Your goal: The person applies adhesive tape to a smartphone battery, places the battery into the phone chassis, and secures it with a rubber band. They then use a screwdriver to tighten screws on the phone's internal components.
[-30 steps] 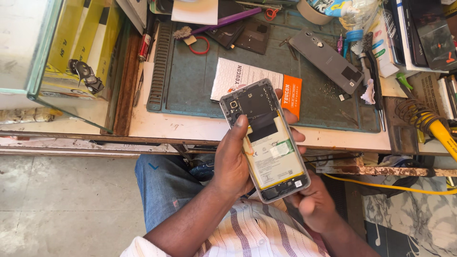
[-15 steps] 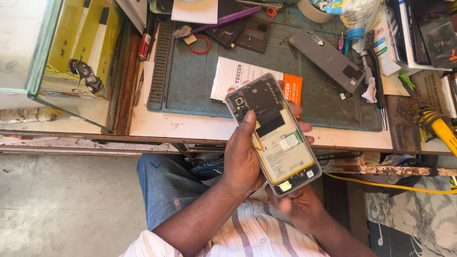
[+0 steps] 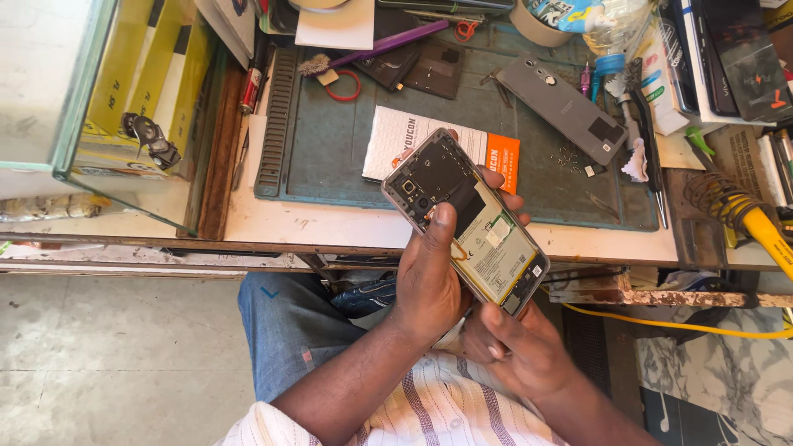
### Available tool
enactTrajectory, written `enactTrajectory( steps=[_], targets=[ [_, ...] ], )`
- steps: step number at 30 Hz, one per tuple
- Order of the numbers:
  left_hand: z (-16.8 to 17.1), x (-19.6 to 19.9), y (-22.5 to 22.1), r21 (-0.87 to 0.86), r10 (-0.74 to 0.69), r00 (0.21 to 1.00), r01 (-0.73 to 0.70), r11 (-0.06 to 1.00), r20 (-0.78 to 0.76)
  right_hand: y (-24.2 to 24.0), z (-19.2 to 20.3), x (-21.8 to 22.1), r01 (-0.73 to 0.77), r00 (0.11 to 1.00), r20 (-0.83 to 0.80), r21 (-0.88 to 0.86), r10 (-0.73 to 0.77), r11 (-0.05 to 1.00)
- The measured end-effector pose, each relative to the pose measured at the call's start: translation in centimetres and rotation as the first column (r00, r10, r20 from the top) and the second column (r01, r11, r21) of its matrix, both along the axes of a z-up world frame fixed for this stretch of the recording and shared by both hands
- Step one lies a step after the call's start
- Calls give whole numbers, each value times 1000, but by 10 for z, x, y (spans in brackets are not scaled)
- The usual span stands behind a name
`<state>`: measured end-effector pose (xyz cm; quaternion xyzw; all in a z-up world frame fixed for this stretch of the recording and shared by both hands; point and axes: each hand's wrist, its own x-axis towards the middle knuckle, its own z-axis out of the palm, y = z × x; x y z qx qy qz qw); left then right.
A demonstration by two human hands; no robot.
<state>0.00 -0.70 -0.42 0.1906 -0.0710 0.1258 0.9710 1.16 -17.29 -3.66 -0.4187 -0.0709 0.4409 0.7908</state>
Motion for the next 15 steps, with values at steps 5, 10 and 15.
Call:
enactTrajectory(
  steps=[5, 10, 15],
  targets=[
    [-4, 16, 2, 22, 126, 990, -124, 992, -66, -28, 38, 17, 154, 524, 775, -494, 353, 856],
    [7, 34, -1, 22, 177, 947, -178, 984, -267, 10, 97, 17, 735, -316, 889, 8, 331, 679],
    [21, 38, -11, -24, 125, 931, -141, 990, -344, 50, 111, 41, 674, -475, 776, 17, 415, 739]
  ],
)
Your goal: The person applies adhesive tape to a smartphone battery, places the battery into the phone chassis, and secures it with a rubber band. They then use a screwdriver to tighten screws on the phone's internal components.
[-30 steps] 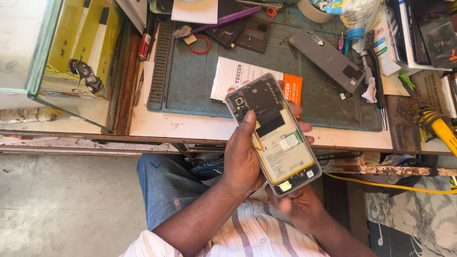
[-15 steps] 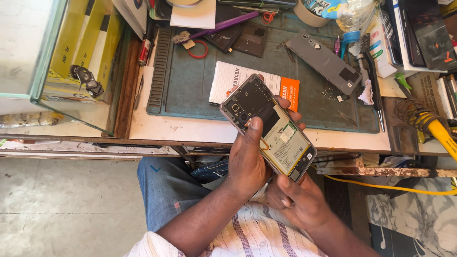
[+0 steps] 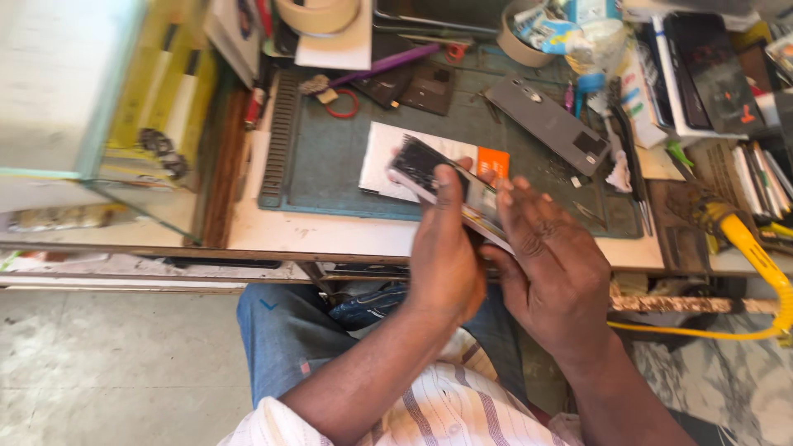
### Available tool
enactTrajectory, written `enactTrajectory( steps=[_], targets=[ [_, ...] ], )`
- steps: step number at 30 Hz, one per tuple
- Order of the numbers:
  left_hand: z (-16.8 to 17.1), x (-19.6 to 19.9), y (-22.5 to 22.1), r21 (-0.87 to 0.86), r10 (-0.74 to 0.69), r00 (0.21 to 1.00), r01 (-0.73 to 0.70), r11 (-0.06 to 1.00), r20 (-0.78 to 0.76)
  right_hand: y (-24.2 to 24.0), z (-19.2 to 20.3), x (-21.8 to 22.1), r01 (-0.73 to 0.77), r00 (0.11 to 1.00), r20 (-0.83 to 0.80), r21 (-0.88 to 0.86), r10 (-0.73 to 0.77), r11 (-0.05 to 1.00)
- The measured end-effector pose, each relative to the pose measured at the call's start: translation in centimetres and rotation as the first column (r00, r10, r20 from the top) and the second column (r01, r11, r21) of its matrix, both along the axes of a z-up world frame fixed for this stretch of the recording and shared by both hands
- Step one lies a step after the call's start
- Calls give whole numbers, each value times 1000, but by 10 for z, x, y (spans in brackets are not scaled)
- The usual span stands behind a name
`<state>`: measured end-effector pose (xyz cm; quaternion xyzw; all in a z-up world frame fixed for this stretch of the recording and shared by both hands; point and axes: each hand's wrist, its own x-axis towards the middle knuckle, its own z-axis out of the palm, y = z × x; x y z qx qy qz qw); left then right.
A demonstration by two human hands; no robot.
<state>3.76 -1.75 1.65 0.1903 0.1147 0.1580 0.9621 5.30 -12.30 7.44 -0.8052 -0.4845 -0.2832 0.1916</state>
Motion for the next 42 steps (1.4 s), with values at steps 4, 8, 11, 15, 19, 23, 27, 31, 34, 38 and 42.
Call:
enactTrajectory(
  steps=[4, 8, 11, 15, 19, 23, 27, 31, 34, 38, 42],
  targets=[
    [-3, 4, -4, 36, 37, 999, -36, 999, -19, -4, -15, 7, -42, 998, -37, 22, 43, 999],
    [-5, 6, 1, 109, 6, 994, -17, 994, 107, -13, -17, 18, -58, 997, -52, 63, 61, 996],
    [5, 7, 24, 405, 120, 985, -159, 900, 121, -16, -6, 24, 20, 950, -307, 222, 51, 975],
    [18, -2, 65, 755, 232, 904, -428, 496, 360, -18, 15, 36, 28, 924, -378, 222, 60, 975],
    [23, 3, 91, 766, 21, 928, -320, 558, 372, -14, 16, 47, 12, 838, -529, 263, 134, 965],
    [20, 11, 101, 745, -54, 934, -246, 621, 353, -15, 7, 62, -37, 690, -679, 314, 251, 949],
    [15, 16, 105, 724, -63, 944, -205, 659, 325, -17, 4, 72, -97, 594, -739, 327, 318, 940],
    [13, 15, 107, 727, -66, 946, -199, 657, 318, -17, 2, 72, -124, 605, -722, 332, 336, 935],
    [9, 10, 109, 736, -116, 935, -182, 652, 334, -19, -6, 69, -73, 719, -657, 253, 227, 965],
    [2, -8, 115, 786, -177, 931, -155, 598, 318, -20, -18, 56, -73, 806, -565, 204, 179, 976],
    [1, -19, 114, 864, -177, 904, -292, 411, 389, -22, -24, 34, -81, 823, -527, 257, 210, 963]
  ],
)
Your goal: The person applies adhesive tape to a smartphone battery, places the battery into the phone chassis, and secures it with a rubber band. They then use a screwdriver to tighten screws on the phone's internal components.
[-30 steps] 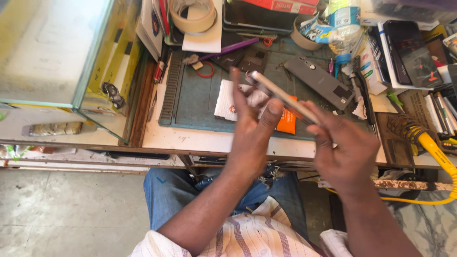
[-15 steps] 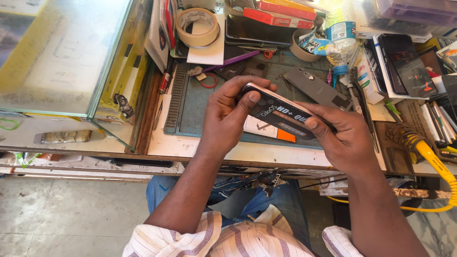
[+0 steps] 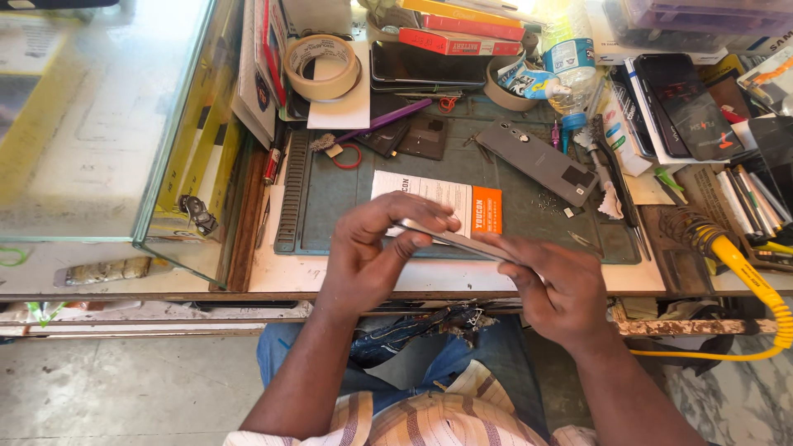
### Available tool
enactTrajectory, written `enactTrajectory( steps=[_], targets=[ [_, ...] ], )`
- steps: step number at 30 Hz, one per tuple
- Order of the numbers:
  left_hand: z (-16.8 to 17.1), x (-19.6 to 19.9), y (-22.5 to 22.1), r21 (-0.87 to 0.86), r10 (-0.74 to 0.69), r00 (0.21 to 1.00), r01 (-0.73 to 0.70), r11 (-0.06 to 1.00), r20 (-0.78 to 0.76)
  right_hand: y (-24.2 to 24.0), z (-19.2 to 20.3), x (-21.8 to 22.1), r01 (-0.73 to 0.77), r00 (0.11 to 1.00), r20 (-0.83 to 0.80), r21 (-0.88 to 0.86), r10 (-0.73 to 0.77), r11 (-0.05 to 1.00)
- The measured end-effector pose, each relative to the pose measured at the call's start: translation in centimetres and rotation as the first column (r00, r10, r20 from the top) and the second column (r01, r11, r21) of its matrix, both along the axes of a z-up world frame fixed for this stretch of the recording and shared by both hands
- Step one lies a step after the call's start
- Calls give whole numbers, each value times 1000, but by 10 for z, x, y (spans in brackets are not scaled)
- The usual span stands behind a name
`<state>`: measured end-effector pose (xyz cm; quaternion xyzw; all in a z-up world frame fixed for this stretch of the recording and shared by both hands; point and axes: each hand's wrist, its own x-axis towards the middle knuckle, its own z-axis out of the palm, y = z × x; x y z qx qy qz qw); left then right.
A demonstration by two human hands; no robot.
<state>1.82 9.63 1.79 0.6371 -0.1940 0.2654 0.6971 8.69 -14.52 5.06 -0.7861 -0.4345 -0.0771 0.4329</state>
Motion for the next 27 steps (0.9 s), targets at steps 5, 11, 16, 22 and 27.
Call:
enactTrajectory(
  steps=[5, 11, 16, 22, 27],
  targets=[
    [8, -3, -35, -186, 117, 993, -108, 977, 35, -5, 5, -12, 10, 942, 334, 5, -11, 1000],
    [18, -12, -98, -848, -269, 963, 128, 514, -18, 15, 1, -27, -12, 849, 528, -56, 40, 998],
    [0, -3, -95, -874, -251, 964, 45, 483, -89, 25, 1, -43, -66, 932, 345, -141, 112, 988],
    [-1, 0, -86, -890, -282, 959, 129, 438, 1, -9, 4, -47, -143, 963, 214, -106, 163, 984],
    [-1, -5, -78, -859, -371, 926, 130, 496, -74, -84, 7, -27, 215, 936, 313, -141, -162, 966]
  ],
)
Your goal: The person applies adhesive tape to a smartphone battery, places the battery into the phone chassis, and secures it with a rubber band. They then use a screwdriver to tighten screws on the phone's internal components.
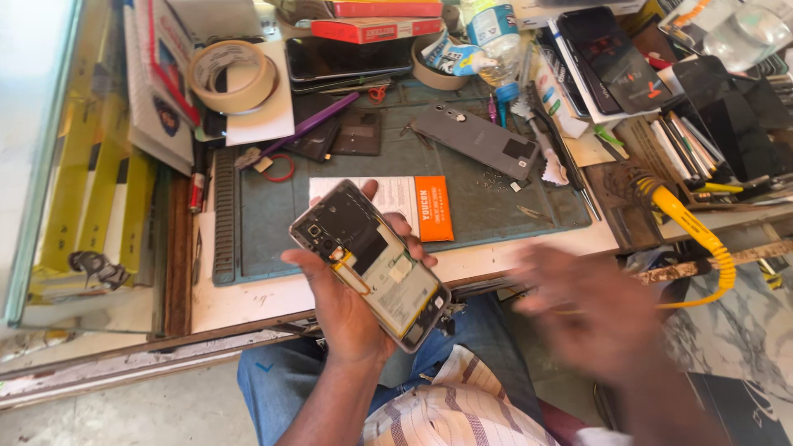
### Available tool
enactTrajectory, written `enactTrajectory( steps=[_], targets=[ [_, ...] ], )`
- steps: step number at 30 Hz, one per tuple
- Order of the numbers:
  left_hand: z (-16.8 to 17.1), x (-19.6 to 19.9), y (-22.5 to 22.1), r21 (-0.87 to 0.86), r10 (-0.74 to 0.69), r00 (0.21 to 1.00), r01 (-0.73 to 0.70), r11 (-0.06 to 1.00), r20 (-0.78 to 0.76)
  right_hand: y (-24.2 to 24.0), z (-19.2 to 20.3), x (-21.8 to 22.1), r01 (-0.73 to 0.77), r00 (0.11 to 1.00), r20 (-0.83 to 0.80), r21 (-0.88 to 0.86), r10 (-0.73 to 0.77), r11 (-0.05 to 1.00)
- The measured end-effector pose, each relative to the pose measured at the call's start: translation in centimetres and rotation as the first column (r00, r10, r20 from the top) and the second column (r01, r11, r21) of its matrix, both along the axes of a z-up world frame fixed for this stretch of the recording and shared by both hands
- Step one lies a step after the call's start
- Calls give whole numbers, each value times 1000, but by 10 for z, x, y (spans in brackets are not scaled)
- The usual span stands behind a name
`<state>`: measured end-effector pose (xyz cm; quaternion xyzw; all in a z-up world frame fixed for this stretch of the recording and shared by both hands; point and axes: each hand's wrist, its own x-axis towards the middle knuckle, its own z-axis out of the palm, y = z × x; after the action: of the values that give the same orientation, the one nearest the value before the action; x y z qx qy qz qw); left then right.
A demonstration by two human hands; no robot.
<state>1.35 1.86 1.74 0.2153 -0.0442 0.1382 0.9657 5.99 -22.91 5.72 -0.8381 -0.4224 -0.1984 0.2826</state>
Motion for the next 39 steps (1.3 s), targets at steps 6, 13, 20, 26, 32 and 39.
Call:
enactTrajectory(
  steps=[6, 13, 20, 26, 32, 39],
  targets=[
    [0, -4, -6, 57, -98, 995, 100, 993, -33, -115, 40, 106, 285, 940, -206, 33, -272, 958],
    [1, -14, -11, 139, -132, 989, 140, 980, -59, -102, 58, 181, 334, 917, 374, -524, -141, 784],
    [-7, -24, -10, 104, -212, 976, 217, 971, -58, -54, 80, 171, 433, 897, 255, -670, -362, 603],
    [-14, -29, -25, 131, -258, 960, 270, 954, -106, 23, 91, 161, 42, 999, 33, -746, -26, 665],
    [-15, -33, -33, 142, -296, 951, 306, 941, -86, 99, 83, 178, -25, 998, 18, -777, 62, 629],
    [-10, -41, -30, 176, -271, 959, 281, 943, -79, 184, 41, 216, -105, 895, 260, -666, 362, 738]
  ],
)
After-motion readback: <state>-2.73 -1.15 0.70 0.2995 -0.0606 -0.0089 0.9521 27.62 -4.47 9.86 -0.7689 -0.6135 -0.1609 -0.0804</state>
